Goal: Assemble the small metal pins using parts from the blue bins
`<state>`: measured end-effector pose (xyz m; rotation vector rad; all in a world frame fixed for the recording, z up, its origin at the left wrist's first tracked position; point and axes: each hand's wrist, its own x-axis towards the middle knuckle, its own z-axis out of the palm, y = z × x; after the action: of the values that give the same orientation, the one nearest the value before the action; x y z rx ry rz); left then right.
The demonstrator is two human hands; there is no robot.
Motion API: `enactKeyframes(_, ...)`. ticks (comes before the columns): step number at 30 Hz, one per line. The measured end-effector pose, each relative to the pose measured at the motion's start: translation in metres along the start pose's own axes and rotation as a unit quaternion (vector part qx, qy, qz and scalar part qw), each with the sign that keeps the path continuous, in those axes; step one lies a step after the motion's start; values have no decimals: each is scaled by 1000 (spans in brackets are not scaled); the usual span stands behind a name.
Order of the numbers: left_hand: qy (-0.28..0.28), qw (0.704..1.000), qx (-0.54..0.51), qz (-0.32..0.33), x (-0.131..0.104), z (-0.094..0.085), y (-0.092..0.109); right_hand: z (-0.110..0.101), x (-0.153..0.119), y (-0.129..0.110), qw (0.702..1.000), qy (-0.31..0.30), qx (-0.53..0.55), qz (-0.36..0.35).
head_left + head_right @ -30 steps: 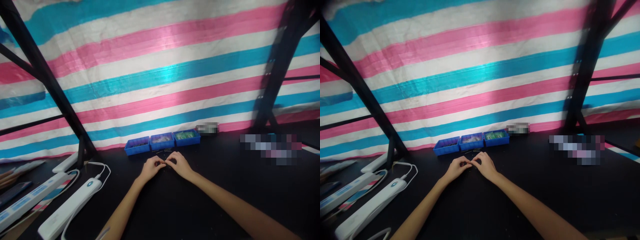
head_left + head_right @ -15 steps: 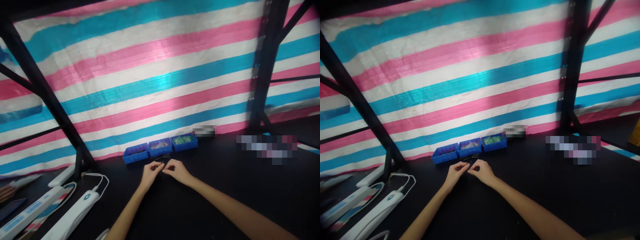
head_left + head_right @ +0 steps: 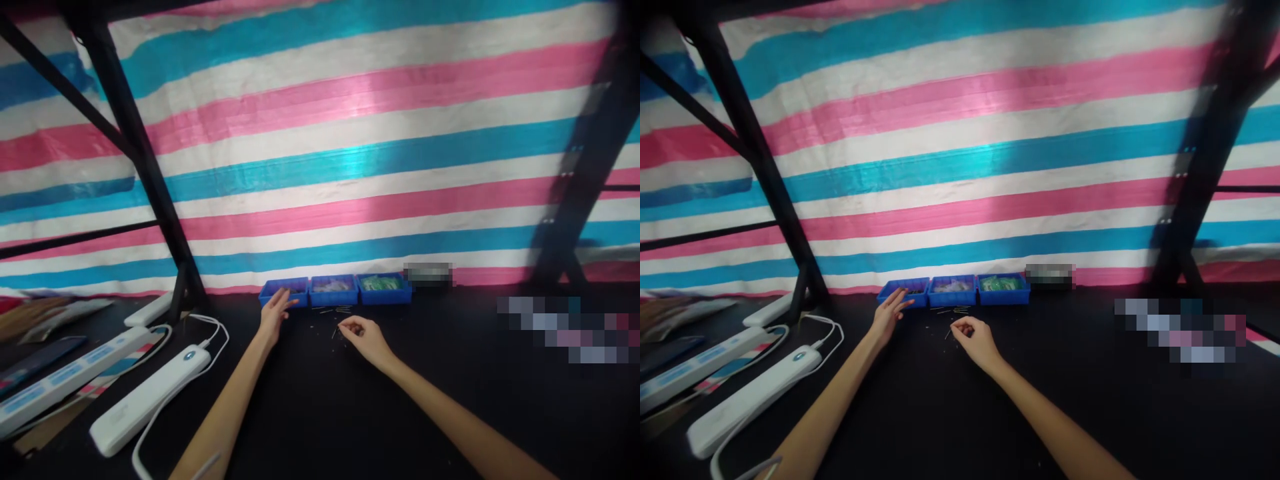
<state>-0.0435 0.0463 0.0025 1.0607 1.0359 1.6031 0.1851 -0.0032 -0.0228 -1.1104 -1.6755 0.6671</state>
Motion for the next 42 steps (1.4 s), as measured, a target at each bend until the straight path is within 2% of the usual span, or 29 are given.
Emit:
enactKeyframes(4,-65,998,3,2,5,1,4,1,0,4,999,3,-35,-20)
enactKeyframes(8,-160,977,131,50,-13,18,-3,1,-2,4,991,11,-115,-72)
enactKeyframes(10,-237,927,260,131,-28,28,-11,2,-3,4,982,11,-166,-88)
enactKeyframes(12,-307,851,366,218,-41,35,-21,3,-3,5,976,-1,-202,-84)
enactKeyframes(13,-323,820,406,241,-45,37,-25,3,-3,7,974,-9,-211,-77)
enactKeyframes(16,-317,767,486,273,-49,36,-34,4,-1,11,975,-17,-214,-54)
enactKeyframes(21,-253,737,556,288,-39,32,-34,6,0,10,978,3,-201,-56)
enactKeyframes(29,-177,734,582,301,-50,38,-25,7,-5,-4,968,23,-237,-74)
enactKeyframes(34,-159,725,606,287,-58,43,-19,6,-7,-7,963,13,-257,-80)
enactKeyframes(38,-146,724,615,275,-60,45,-15,2,-7,-9,971,4,-228,-67)
enactKeyframes(42,-151,727,611,272,-58,45,-14,-1,-5,-5,985,5,-172,-20)
